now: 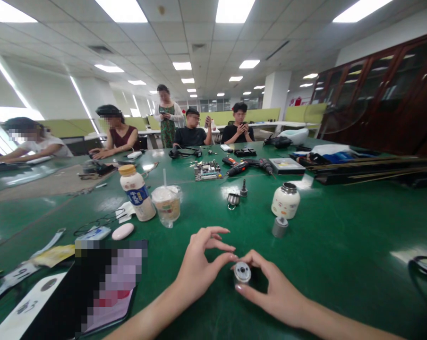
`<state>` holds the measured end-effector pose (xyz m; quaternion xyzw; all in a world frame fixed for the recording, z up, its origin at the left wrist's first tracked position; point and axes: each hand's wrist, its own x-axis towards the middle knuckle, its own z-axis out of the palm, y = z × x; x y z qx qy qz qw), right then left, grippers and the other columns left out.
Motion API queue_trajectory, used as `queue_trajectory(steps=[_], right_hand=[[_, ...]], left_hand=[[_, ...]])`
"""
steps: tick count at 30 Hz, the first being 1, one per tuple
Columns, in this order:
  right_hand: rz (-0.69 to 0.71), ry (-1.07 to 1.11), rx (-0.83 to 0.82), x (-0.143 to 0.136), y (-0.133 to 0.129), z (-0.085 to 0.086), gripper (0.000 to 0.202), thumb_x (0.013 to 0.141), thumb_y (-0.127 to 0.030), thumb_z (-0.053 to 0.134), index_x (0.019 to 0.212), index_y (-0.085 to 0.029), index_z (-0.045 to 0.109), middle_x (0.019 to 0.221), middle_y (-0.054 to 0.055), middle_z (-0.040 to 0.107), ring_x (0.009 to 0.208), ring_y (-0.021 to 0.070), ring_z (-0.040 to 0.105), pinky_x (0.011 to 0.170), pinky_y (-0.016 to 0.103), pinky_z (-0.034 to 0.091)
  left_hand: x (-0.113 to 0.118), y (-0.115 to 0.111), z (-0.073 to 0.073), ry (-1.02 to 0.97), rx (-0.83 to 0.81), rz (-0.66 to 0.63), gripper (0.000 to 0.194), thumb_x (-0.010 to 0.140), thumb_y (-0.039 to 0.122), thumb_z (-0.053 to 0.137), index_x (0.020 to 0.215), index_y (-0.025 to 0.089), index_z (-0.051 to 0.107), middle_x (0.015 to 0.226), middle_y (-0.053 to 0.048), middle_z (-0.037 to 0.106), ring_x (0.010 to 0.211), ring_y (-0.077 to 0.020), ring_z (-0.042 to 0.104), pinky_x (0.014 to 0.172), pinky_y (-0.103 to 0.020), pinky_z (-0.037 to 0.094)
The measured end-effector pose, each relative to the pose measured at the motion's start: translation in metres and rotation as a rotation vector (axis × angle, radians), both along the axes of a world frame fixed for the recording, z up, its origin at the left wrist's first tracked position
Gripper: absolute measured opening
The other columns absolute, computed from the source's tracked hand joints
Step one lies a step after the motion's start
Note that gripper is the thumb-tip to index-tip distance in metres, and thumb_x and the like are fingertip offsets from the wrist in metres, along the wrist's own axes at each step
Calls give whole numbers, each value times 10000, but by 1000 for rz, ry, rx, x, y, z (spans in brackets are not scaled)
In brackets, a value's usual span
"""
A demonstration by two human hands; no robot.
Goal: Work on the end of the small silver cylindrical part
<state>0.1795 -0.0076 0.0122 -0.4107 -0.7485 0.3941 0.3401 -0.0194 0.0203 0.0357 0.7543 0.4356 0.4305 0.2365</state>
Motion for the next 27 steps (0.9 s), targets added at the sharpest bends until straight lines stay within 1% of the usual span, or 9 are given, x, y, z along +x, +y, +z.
queue_trajectory(steps=[4,9,12,14,15,17,20,24,27], right_hand=[[-3,15,16,-1,0,-1,172,829,-210,662,965,-209,556,943,1,646,905,191,623,820,300,473],[-4,30,38,-1,-1,-2,159,831,-204,655,954,-206,554,928,8,656,884,193,627,812,307,484],[-3,42,34,-1,-1,-3,171,826,-205,658,967,-203,560,954,28,675,903,207,634,826,323,490],[4,51,31,-1,-1,-2,208,816,-193,665,997,-200,563,982,36,681,929,214,636,854,334,486],[4,52,33,-1,-1,-2,207,817,-192,663,998,-200,563,980,34,679,928,213,635,853,332,485],[1,46,44,-1,-1,-1,158,832,-207,651,962,-203,560,938,17,667,888,198,630,815,311,487],[4,40,44,-1,-2,0,122,839,-212,646,916,-207,551,900,-3,647,858,181,618,788,286,485],[-13,22,22,-1,-2,1,181,812,-192,671,952,-207,558,935,7,663,898,193,625,828,304,483],[-19,5,3,-1,-3,2,212,809,-199,678,990,-203,567,993,31,681,949,213,631,873,334,477]], left_hand=[[12,-14,7,-3,-52,-56,446,715,217,842,1084,286,601,829,46,783,991,-259,619,894,-386,376],[14,-20,7,22,-40,-101,372,760,152,762,1075,278,610,957,16,766,1049,-261,600,940,-410,371],[11,-24,10,39,-13,-179,531,749,30,634,1202,290,539,1158,-2,700,1137,-244,557,986,-410,362],[11,-26,11,41,-7,-188,616,733,18,616,1268,292,481,1247,-15,647,1171,-244,531,999,-413,359],[11,-26,11,46,-8,-175,626,737,38,638,1282,291,463,1225,-15,657,1166,-249,530,995,-418,359],[13,-26,10,61,-16,-134,613,751,103,705,1281,291,460,1077,2,721,1113,-259,548,972,-426,363],[16,-24,8,39,-50,-92,521,758,150,758,1206,278,524,895,21,765,1014,-259,588,925,-416,386],[12,-11,7,-92,-42,7,364,796,191,746,1105,248,561,891,-14,779,971,-255,632,900,-415,411],[0,4,0,-60,-27,100,351,809,223,741,1100,243,544,873,-21,787,1003,-267,647,935,-449,390]])
